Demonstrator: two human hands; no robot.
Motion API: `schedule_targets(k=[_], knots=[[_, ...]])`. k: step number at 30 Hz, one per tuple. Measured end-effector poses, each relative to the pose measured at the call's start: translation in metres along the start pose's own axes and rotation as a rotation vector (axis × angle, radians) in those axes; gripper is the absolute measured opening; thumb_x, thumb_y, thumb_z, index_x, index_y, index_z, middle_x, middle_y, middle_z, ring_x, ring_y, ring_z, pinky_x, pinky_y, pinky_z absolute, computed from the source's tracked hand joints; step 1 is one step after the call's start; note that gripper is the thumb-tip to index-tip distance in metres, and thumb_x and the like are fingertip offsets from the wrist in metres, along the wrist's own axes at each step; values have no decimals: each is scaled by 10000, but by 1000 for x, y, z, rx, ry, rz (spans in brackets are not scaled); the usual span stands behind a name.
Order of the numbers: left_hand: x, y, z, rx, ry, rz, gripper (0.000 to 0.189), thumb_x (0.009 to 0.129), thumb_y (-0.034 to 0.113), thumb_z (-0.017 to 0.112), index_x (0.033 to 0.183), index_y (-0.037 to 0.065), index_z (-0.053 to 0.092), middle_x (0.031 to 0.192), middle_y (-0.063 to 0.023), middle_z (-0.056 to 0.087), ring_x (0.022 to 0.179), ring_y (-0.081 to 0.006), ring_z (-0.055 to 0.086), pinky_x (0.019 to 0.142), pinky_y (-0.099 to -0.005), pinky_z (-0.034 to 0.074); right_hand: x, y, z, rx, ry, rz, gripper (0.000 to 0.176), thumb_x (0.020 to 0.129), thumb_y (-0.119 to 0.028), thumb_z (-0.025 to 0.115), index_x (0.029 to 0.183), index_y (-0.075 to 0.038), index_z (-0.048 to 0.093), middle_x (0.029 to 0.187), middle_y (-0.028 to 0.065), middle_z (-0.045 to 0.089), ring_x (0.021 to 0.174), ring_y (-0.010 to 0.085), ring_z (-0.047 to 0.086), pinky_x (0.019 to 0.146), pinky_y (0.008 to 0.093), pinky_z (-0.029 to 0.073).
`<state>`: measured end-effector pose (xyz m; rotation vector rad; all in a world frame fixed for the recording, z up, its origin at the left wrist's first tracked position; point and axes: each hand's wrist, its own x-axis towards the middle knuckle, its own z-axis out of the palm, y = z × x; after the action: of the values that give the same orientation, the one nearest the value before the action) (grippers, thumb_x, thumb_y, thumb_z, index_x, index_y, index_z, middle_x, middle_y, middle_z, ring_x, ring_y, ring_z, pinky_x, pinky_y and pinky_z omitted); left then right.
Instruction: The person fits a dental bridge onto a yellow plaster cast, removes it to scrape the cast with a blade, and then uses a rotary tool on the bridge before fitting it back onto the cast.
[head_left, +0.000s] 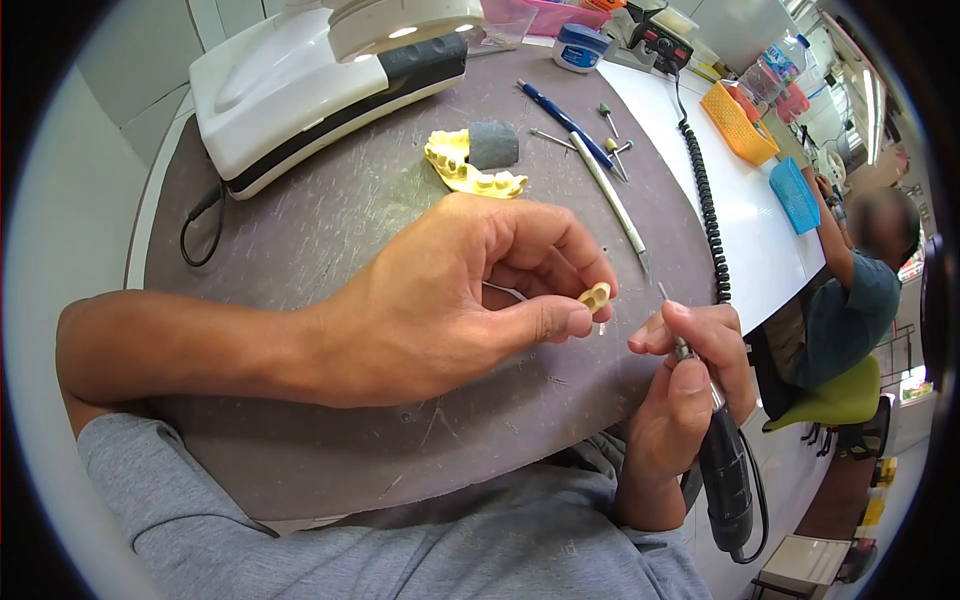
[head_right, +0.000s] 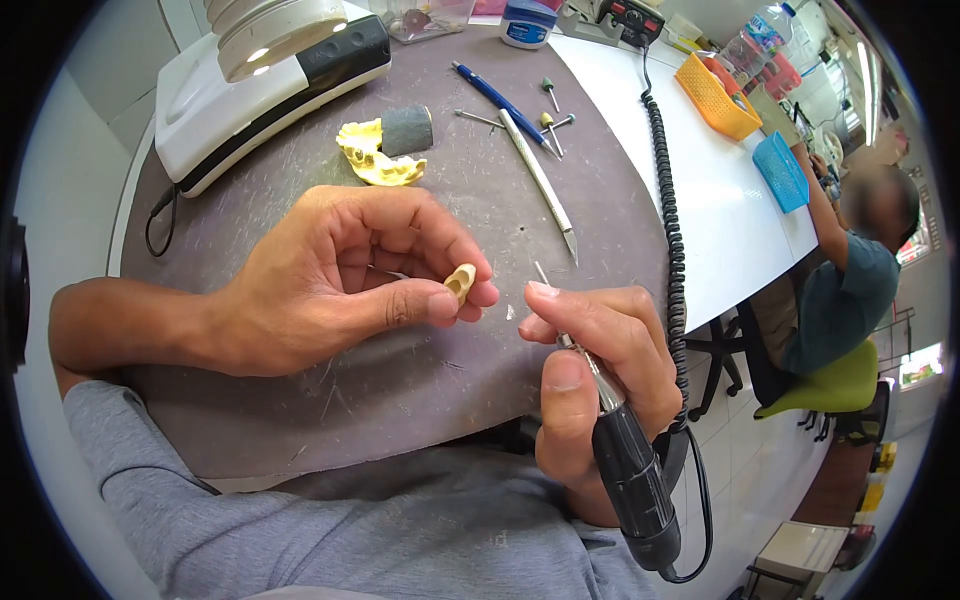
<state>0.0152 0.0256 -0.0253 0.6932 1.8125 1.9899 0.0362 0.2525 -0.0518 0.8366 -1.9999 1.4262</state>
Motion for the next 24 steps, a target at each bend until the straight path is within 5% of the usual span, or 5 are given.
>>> schedule_targets(k=[14,24], knots=[[-1,2,-2,-51,-60,-65,302,919,52,692,1198,-29,607,1110,-130,695,1011,-143,682,912,-273,565,0,0,17,21,26,-36,309,798,28,766,1067,-3,616,932,142,707,838,189,685,745,291,548],[2,0,-4,-28,-106,-53,451,908,31,699,1324,-56,547,1190,-150,666,1091,-154,652,965,-275,545,3,3,17,-51,5,-23,331,783,32,776,1068,5,609,939,131,695,811,183,682,728,279,545]])
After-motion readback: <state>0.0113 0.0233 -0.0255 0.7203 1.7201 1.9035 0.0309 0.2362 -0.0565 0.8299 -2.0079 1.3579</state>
